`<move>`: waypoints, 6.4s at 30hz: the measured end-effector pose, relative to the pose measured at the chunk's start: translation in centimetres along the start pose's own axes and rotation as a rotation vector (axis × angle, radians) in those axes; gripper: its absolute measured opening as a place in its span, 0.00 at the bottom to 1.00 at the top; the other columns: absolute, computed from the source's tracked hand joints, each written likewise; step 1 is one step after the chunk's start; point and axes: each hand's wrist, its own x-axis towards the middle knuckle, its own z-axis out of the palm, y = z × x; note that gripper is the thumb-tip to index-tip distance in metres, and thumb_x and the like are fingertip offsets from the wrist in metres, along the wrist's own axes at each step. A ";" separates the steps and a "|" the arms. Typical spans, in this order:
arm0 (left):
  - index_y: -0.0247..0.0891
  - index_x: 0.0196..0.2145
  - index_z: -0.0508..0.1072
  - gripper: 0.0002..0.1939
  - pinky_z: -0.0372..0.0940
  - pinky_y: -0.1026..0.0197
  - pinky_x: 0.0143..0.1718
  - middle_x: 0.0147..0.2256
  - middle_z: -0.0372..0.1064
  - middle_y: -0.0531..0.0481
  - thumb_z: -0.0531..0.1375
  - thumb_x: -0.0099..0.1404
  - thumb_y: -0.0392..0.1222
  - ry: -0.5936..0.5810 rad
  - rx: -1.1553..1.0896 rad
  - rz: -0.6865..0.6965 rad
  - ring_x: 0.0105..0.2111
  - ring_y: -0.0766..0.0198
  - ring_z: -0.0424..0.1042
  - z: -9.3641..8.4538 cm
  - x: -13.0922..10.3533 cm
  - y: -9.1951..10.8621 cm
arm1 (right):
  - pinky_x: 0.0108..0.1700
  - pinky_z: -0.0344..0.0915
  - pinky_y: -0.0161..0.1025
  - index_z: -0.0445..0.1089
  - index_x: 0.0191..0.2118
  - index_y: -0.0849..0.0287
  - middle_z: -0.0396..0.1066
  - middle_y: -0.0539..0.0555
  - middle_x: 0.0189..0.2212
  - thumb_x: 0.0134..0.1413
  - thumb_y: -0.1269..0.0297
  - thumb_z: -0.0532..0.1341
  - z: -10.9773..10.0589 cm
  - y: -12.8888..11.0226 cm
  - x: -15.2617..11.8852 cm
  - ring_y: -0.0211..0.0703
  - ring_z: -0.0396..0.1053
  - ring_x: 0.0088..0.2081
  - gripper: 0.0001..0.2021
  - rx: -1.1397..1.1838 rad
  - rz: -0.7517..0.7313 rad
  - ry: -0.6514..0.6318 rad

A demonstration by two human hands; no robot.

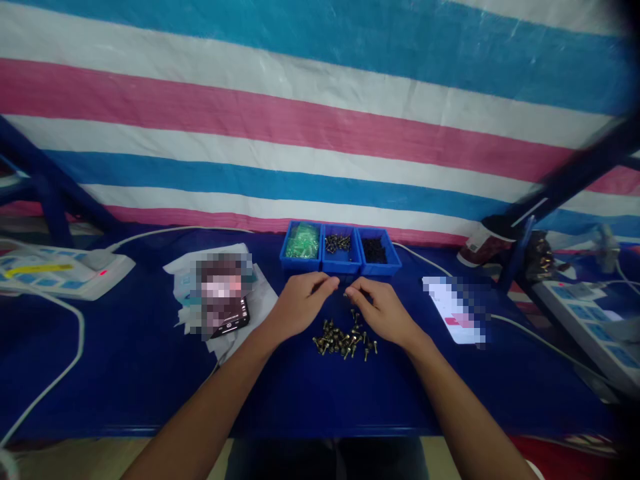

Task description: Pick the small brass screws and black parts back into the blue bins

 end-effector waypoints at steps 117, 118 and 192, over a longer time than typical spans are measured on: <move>0.38 0.33 0.71 0.12 0.60 0.63 0.30 0.30 0.72 0.52 0.55 0.67 0.49 0.137 0.012 -0.071 0.27 0.66 0.68 0.6 0.0 0.2 | 0.29 0.56 0.35 0.70 0.34 0.56 0.72 0.47 0.25 0.58 0.63 0.60 -0.9 2.1 -0.5 0.37 0.67 0.26 0.04 -0.130 0.135 -0.320; 0.38 0.34 0.72 0.12 0.60 0.63 0.30 0.30 0.72 0.52 0.55 0.67 0.48 0.131 0.015 -0.067 0.27 0.66 0.68 0.7 0.0 0.2 | 0.30 0.56 0.35 0.70 0.35 0.57 0.71 0.47 0.25 0.59 0.63 0.60 -0.9 2.0 -0.4 0.37 0.67 0.26 0.04 -0.106 0.128 -0.287; 0.42 0.38 0.75 0.09 0.65 0.57 0.40 0.36 0.76 0.49 0.57 0.64 0.45 -0.022 0.095 -0.091 0.37 0.57 0.74 1.5 0.1 -1.8 | 0.30 0.59 0.35 0.75 0.36 0.56 0.71 0.49 0.27 0.55 0.68 0.58 -2.8 2.8 -1.0 0.37 0.67 0.27 0.08 -0.148 0.116 -0.381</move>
